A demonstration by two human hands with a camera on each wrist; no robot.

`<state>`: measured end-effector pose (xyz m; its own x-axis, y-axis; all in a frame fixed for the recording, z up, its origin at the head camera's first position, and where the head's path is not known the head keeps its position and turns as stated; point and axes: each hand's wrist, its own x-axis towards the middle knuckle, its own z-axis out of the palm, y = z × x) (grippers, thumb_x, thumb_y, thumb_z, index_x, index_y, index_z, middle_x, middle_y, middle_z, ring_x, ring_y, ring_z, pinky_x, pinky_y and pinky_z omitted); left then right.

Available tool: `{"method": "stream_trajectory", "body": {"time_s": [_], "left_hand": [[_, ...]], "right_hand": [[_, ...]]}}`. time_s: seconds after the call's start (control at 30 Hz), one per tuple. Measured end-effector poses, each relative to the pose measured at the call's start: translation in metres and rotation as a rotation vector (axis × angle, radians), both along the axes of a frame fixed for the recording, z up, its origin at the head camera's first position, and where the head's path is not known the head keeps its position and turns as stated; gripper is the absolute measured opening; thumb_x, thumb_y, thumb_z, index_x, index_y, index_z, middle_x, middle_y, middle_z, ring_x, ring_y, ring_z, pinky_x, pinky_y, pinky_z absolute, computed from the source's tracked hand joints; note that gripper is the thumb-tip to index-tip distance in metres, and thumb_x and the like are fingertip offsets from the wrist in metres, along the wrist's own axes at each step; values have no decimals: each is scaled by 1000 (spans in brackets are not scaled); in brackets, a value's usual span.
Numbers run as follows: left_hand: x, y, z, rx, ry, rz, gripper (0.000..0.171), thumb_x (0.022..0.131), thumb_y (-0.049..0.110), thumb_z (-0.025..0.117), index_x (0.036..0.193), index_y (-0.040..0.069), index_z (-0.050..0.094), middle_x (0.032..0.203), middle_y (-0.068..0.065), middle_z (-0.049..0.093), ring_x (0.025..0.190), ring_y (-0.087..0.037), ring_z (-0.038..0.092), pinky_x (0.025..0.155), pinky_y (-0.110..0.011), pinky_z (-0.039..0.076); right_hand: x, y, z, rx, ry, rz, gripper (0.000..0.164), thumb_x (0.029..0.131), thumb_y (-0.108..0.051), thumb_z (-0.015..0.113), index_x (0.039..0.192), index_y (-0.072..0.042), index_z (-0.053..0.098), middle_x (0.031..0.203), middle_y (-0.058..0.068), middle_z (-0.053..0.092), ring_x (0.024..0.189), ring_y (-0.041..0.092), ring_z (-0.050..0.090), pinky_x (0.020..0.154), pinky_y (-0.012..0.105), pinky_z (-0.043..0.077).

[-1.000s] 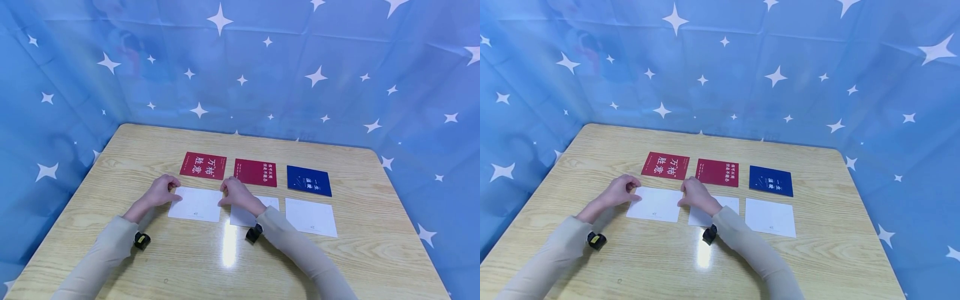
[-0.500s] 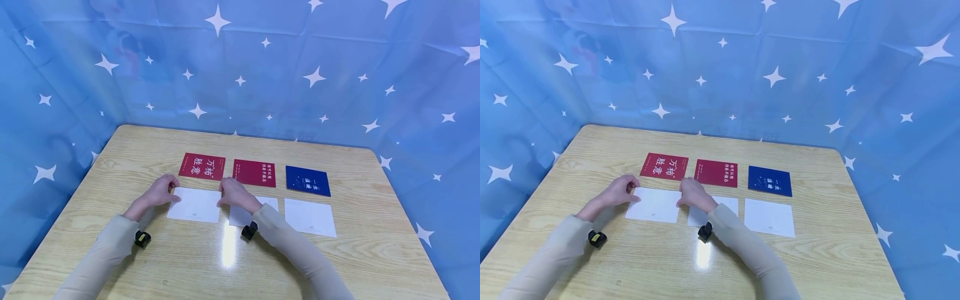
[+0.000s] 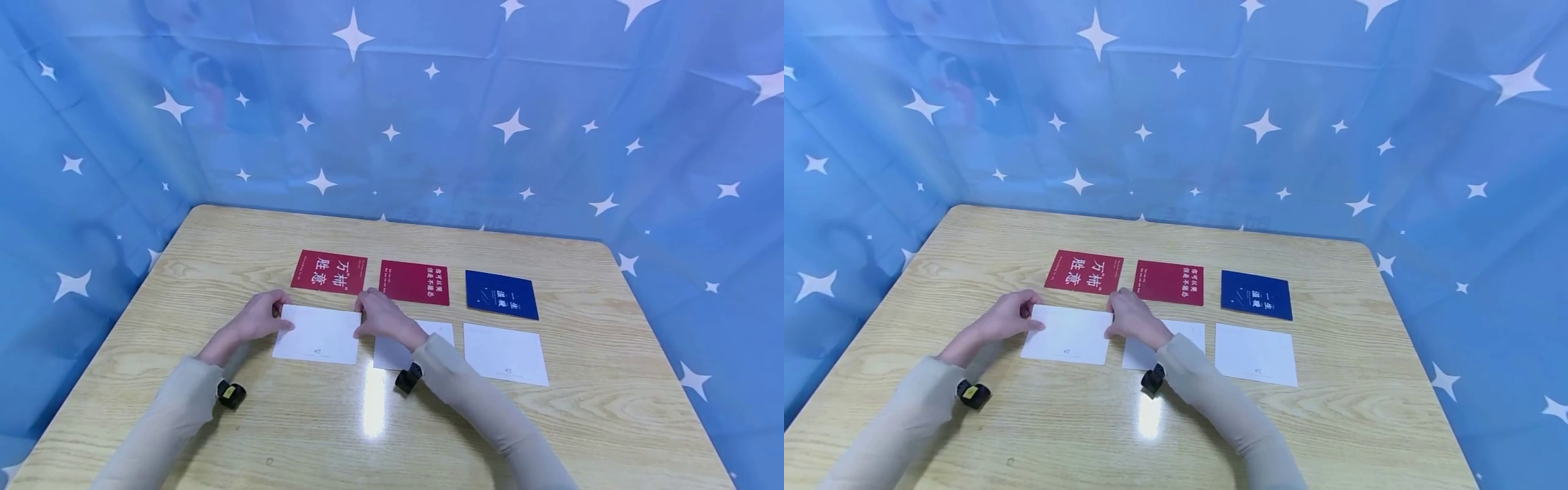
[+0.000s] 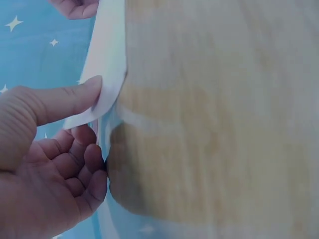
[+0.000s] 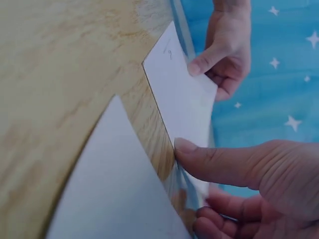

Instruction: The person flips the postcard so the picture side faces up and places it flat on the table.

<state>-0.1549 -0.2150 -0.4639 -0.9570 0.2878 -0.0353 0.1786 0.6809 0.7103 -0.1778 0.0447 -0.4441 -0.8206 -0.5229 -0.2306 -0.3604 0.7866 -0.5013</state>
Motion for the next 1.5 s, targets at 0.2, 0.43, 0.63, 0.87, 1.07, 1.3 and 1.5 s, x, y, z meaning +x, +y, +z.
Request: {"method": "stream_trajectory", "body": {"time_s": [0.2, 0.43, 0.63, 0.87, 1.07, 1.3, 1.5], "left_hand": [[6, -8, 2, 98, -33, 10, 19, 75, 3, 75, 84, -1, 58, 71, -4, 53, 62, -15, 44, 53, -22, 38], [16, -18, 14, 195, -52, 13, 18, 79, 3, 72, 83, 0, 55, 67, -3, 51, 58, -11, 42, 51, -21, 36], [20, -18, 26, 266, -72, 57, 13, 82, 1, 69, 87, -4, 58, 68, -5, 55, 57, -10, 48, 51, -23, 45], [23, -20, 33, 364, -42, 89, 12, 82, -1, 68, 87, -7, 58, 72, -9, 62, 62, -12, 59, 58, -32, 55], [26, -26, 38, 409, -16, 49, 12, 83, 0, 67, 92, -7, 64, 81, -9, 67, 70, -13, 63, 64, -26, 53], [29, -32, 39, 604, -76, -26, 22, 92, -5, 49, 102, -22, 58, 96, -2, 71, 84, -12, 67, 76, -29, 54], [28, -32, 35, 534, -82, 32, 22, 91, 0, 57, 104, -17, 62, 98, -5, 70, 84, -5, 65, 73, -28, 54]], "right_hand": [[0, 5, -4, -128, -55, 6, 36, 71, -14, 82, 86, -8, 51, 79, 0, 54, 72, 12, 49, 63, 24, 41], [2, 13, -7, -360, -118, 118, 37, 81, -13, 74, 63, -11, 42, 58, 2, 59, 48, 6, 44, 48, 18, 32], [6, 16, -3, -532, -112, 140, 23, 87, -9, 66, 67, -3, 57, 60, 11, 64, 55, 20, 64, 43, 18, 30], [10, 16, 7, -691, -180, 91, 18, 89, -3, 62, 72, 5, 59, 69, 16, 66, 68, 25, 68, 54, 22, 49], [18, 16, 23, -733, -163, 93, 10, 87, 6, 60, 90, 14, 65, 86, 26, 67, 81, 35, 67, 71, 31, 55], [23, 19, 36, -723, -132, 95, 16, 87, 10, 56, 100, 16, 65, 98, 29, 65, 76, 35, 66, 65, 37, 55], [14, 20, 11, -726, -119, 63, 18, 89, 6, 56, 101, 11, 67, 105, 23, 66, 73, 16, 63, 61, 32, 53]]}}
